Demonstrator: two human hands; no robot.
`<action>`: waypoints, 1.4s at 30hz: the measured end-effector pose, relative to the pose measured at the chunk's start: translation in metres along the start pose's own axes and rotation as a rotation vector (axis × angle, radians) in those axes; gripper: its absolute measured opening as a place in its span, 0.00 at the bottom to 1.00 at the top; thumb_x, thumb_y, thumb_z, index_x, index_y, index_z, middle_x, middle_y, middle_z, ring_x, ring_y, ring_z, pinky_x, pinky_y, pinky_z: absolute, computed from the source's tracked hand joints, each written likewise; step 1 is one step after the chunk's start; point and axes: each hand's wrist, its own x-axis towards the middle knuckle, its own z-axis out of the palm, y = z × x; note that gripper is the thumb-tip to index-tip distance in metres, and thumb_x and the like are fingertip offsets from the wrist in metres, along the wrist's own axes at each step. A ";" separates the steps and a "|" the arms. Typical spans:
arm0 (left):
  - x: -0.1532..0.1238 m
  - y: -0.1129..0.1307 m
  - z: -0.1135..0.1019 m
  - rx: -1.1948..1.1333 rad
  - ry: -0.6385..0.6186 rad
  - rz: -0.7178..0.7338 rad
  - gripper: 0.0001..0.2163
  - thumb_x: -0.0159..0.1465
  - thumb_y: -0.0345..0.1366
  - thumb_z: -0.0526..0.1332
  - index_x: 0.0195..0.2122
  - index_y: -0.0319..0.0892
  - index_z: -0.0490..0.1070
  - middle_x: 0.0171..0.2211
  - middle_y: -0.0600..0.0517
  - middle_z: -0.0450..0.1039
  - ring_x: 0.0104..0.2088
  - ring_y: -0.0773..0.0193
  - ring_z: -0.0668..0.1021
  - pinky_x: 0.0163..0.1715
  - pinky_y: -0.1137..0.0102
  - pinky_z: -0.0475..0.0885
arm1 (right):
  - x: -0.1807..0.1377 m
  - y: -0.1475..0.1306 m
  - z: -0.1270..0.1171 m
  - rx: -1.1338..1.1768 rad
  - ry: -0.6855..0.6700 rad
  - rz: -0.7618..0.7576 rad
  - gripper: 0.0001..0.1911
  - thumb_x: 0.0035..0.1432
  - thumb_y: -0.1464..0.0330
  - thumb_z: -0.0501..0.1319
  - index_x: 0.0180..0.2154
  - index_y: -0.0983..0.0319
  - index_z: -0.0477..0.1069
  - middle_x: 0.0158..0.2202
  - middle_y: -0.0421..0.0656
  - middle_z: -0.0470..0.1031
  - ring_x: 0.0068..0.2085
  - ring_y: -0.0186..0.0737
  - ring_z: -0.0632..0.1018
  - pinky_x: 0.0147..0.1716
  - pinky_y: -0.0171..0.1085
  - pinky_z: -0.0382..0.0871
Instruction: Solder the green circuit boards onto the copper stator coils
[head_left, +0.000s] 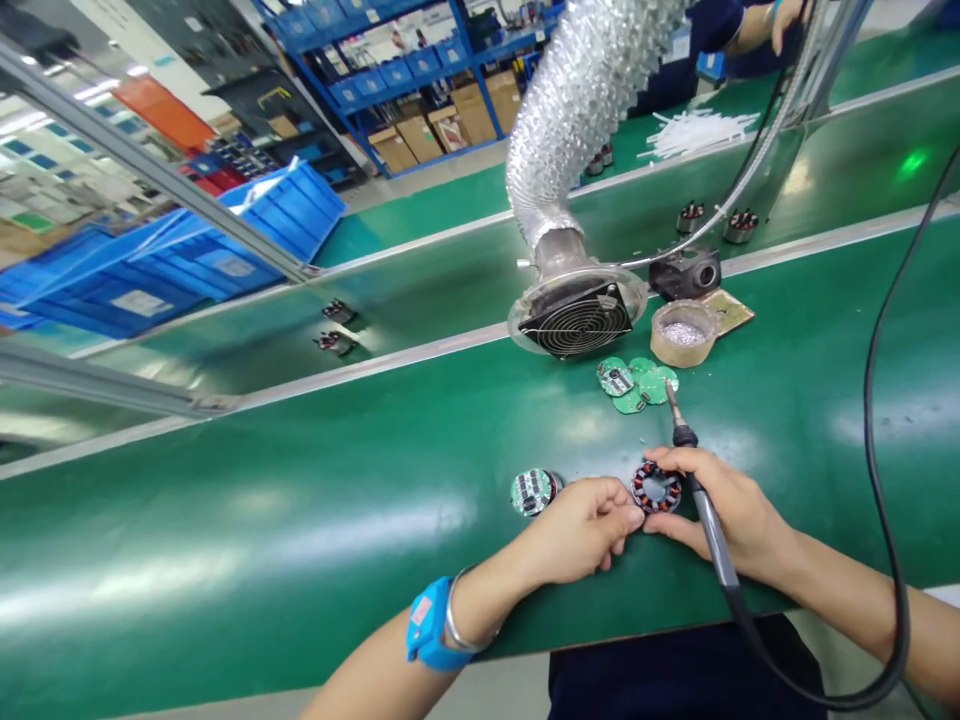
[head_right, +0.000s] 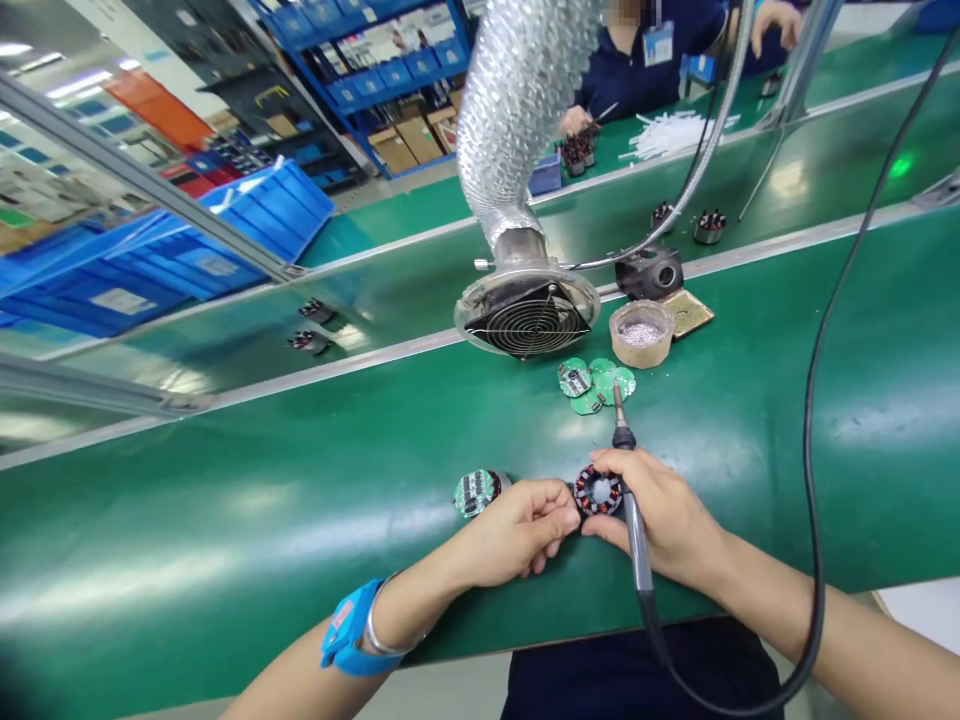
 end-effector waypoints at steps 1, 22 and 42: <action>0.000 -0.002 -0.002 -0.055 0.005 -0.022 0.16 0.60 0.49 0.59 0.28 0.41 0.63 0.16 0.60 0.63 0.13 0.75 0.64 0.14 0.79 0.58 | 0.000 0.000 0.000 -0.001 0.003 -0.009 0.24 0.58 0.63 0.66 0.53 0.58 0.60 0.50 0.50 0.75 0.50 0.47 0.78 0.49 0.45 0.76; -0.016 -0.007 -0.005 -0.506 0.010 -0.007 0.29 0.46 0.39 0.74 0.43 0.42 0.58 0.21 0.60 0.72 0.13 0.76 0.66 0.10 0.82 0.60 | 0.001 0.000 0.004 -0.078 0.085 -0.007 0.19 0.60 0.59 0.65 0.48 0.58 0.62 0.49 0.49 0.75 0.47 0.46 0.79 0.46 0.45 0.77; -0.016 0.005 0.041 -0.450 0.171 -0.039 0.17 0.50 0.46 0.69 0.25 0.36 0.70 0.20 0.52 0.74 0.14 0.75 0.68 0.13 0.79 0.61 | 0.002 0.000 0.006 -0.092 0.133 -0.079 0.16 0.62 0.63 0.63 0.48 0.62 0.63 0.48 0.53 0.75 0.46 0.47 0.77 0.44 0.44 0.76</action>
